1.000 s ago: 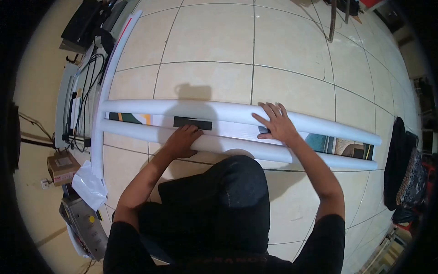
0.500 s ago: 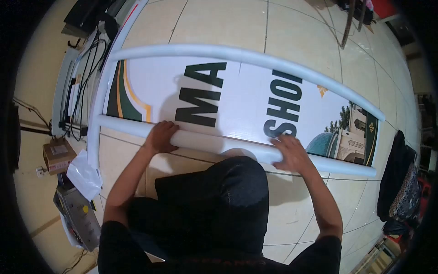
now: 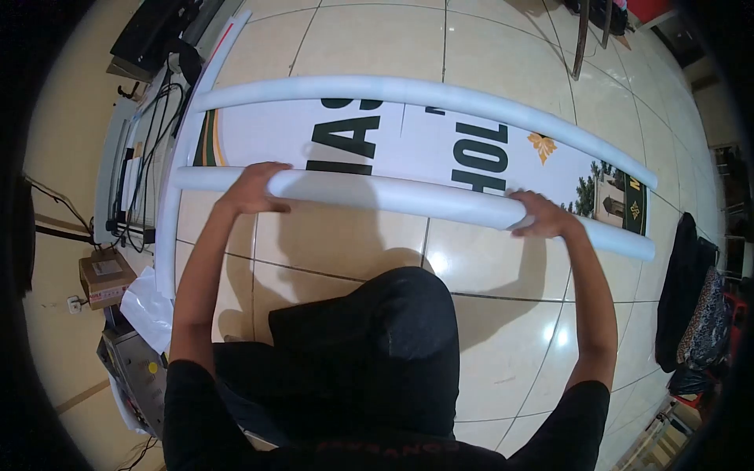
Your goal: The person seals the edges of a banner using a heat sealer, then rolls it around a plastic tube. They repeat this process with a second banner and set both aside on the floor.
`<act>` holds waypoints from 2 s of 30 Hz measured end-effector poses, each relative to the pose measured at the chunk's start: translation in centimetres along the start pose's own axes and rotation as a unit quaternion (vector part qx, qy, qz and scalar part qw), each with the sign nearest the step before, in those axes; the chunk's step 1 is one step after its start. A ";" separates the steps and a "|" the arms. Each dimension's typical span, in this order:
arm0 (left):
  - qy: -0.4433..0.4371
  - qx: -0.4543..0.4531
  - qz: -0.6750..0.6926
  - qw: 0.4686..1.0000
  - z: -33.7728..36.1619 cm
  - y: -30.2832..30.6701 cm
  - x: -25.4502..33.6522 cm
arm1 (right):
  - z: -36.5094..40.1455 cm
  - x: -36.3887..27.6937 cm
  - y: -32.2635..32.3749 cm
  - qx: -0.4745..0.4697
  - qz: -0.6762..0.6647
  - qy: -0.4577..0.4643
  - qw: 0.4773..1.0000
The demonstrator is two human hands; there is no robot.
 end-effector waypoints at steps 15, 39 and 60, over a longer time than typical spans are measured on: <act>0.021 -0.143 -0.057 0.988 7.7 -3.7 -5.2 | 7.4 6.1 -5.9 0.003 0.068 -0.012 0.998; 0.072 0.001 0.048 0.996 -4.2 -2.8 2.0 | -6.2 -7.8 0.7 -0.002 -0.098 0.021 0.995; -0.052 0.072 -0.136 0.987 4.9 -15.5 16.4 | -12.9 -11.4 1.7 0.360 0.238 -0.066 0.900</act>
Point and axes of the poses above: each hand's wrist, its own z-axis away from the middle knuckle, its own y-axis out of the back of the hand, x = y × z, the point moved 6 cm from there along -z, towards the middle knuckle, and after that the axes turned 9 degrees about -y, right-handed, at the moved point
